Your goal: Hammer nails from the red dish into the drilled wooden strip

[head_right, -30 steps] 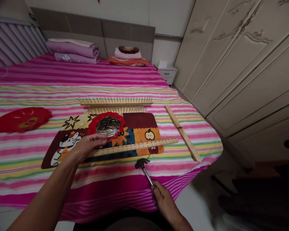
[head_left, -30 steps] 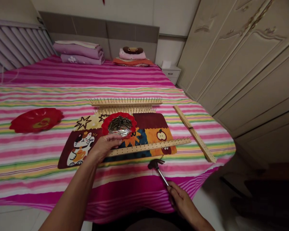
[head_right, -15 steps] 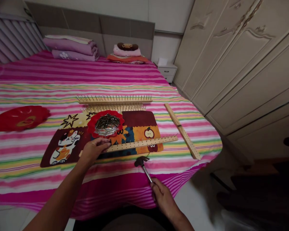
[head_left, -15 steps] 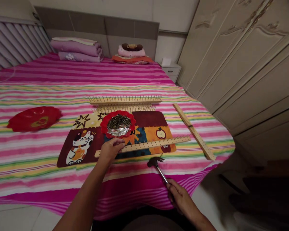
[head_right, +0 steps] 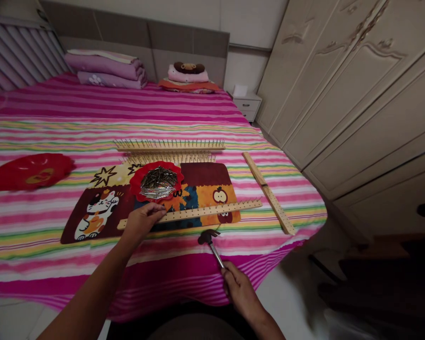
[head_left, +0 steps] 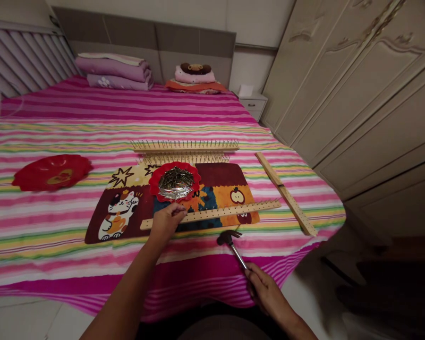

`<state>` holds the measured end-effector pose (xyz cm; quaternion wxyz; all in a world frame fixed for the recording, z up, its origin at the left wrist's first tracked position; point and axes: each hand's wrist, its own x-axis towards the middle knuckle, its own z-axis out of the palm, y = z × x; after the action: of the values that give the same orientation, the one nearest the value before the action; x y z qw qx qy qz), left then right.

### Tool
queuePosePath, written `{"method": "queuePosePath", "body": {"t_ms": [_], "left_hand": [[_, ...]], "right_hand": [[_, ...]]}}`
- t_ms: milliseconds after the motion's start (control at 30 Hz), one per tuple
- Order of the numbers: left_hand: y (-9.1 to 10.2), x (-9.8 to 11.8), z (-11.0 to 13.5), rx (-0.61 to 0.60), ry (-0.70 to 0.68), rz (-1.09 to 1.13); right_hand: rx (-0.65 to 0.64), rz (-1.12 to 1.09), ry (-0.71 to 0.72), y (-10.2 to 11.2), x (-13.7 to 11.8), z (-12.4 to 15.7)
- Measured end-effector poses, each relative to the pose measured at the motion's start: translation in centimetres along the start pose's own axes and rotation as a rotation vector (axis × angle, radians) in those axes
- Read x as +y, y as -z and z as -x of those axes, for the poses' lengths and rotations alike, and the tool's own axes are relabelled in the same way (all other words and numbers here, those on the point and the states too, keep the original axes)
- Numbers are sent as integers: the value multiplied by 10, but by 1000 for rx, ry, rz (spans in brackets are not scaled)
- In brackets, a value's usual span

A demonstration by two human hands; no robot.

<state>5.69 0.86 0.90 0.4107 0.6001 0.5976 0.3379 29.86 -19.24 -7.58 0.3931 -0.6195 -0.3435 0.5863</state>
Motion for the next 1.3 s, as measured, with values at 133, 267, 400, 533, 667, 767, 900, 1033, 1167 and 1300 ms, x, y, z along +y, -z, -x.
{"method": "queuePosePath", "body": {"t_ms": [133, 267, 400, 533, 667, 767, 900, 1033, 1167, 1300], "left_hand": [[0, 2, 3, 1, -73, -147], [-2, -3, 2, 0, -139, -206], [-3, -5, 3, -7, -194, -227], [-5, -6, 4, -12, -219, -210], [-6, -10, 4, 1, -250, -207], [-6, -12, 4, 16, -257, -228], [-7, -11, 5, 13, -267, -215], [-5, -7, 6, -16, -215, -221], [9, -2, 1, -30, -212, -266], [26, 9, -22, 102, -275, -476]], "right_hand": [[16, 63, 17, -6, -13, 10], [-31, 58, 55, -23, -51, 23], [-85, 180, 182, -39, -99, 19], [-82, 323, 345, -50, -132, 0], [-59, 446, 445, -61, -148, -16], [-83, 520, 427, -63, -150, -17], [-91, 459, 375, -50, -136, -3], [-100, 401, 288, -25, -103, 14], [-84, 326, 214, -3, -64, 20], [29, 263, 144, 6, -28, 12]]}}
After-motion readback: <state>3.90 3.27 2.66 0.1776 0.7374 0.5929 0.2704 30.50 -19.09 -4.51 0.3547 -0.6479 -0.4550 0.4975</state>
